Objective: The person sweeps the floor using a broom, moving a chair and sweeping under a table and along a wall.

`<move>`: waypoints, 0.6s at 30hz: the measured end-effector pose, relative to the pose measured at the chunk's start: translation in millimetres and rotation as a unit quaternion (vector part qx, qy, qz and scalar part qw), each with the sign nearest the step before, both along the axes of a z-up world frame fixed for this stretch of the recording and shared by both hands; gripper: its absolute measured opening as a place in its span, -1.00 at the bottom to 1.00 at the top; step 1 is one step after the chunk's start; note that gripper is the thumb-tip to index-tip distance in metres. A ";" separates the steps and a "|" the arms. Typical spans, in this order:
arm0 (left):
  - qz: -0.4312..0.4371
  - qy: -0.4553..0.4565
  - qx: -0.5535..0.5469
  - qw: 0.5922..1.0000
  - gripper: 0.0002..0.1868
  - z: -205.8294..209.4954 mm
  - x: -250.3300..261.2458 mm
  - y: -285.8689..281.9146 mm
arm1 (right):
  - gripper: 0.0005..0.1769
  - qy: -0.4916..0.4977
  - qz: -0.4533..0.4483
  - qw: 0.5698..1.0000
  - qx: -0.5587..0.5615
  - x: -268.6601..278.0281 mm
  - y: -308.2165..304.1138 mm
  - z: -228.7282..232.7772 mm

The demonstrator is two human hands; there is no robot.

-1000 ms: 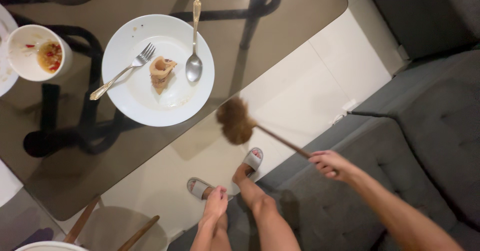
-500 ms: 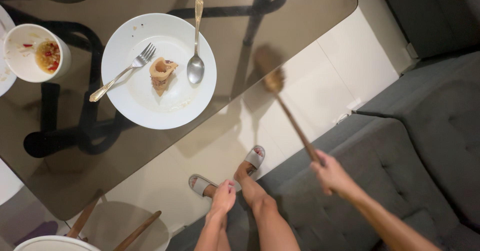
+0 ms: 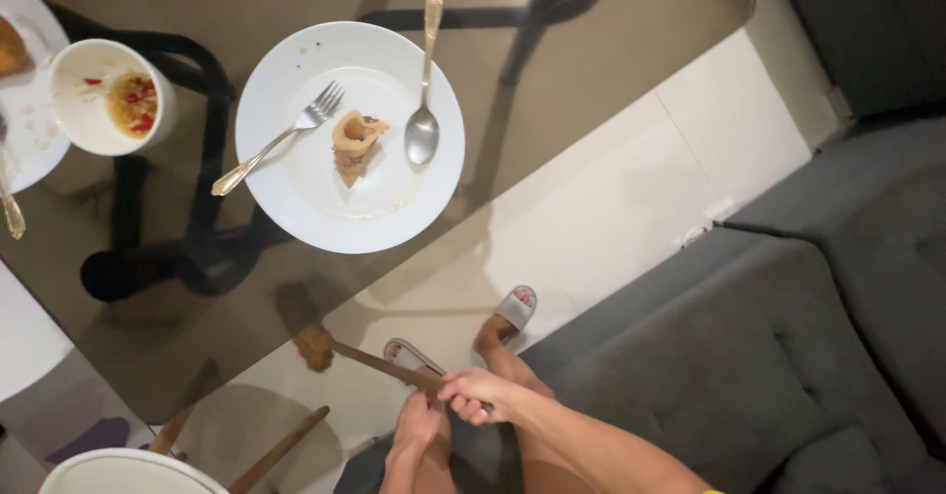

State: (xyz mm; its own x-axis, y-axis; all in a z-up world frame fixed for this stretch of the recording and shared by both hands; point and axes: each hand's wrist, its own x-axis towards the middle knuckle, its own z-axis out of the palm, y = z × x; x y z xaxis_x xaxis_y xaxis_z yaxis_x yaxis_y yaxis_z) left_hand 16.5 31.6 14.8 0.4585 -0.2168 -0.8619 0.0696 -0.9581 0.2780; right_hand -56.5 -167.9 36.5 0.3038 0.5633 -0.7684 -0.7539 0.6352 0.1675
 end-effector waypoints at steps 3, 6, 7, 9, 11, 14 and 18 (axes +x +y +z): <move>-0.011 -0.034 0.032 0.999 -0.72 3.5 -3.6 7.0 | -0.33 0.022 -0.030 0.999 -0.009 -1.0 -17.8 -52.8; 0.022 -0.034 0.005 0.999 -0.74 1.8 0.3 0.5 | -0.51 0.075 -0.018 0.974 -0.213 -35.9 -95.1 -48.0; 0.025 -0.035 -0.006 0.999 -0.74 0.7 1.0 -3.8 | -0.51 0.081 -0.044 0.980 -0.175 -56.2 -138.9 -34.6; 0.020 -0.027 -0.019 0.999 -0.74 -1.0 -4.1 -12.1 | -0.53 0.093 -0.071 0.965 -0.233 -91.6 -206.9 2.7; 0.008 -0.020 -0.027 0.999 -0.75 -7.7 -1.8 -27.8 | -0.50 0.101 -0.042 0.949 -0.295 -118.2 -257.4 47.9; -0.013 0.003 -0.017 1.000 -0.75 -17.6 -3.2 -47.0 | -0.44 0.122 -0.017 0.910 -0.396 -132.5 -278.6 87.1; -0.062 -0.021 -0.084 0.994 -0.77 -26.3 -5.1 -74.2 | -0.42 0.138 -0.072 0.897 -0.413 -130.8 -274.6 105.0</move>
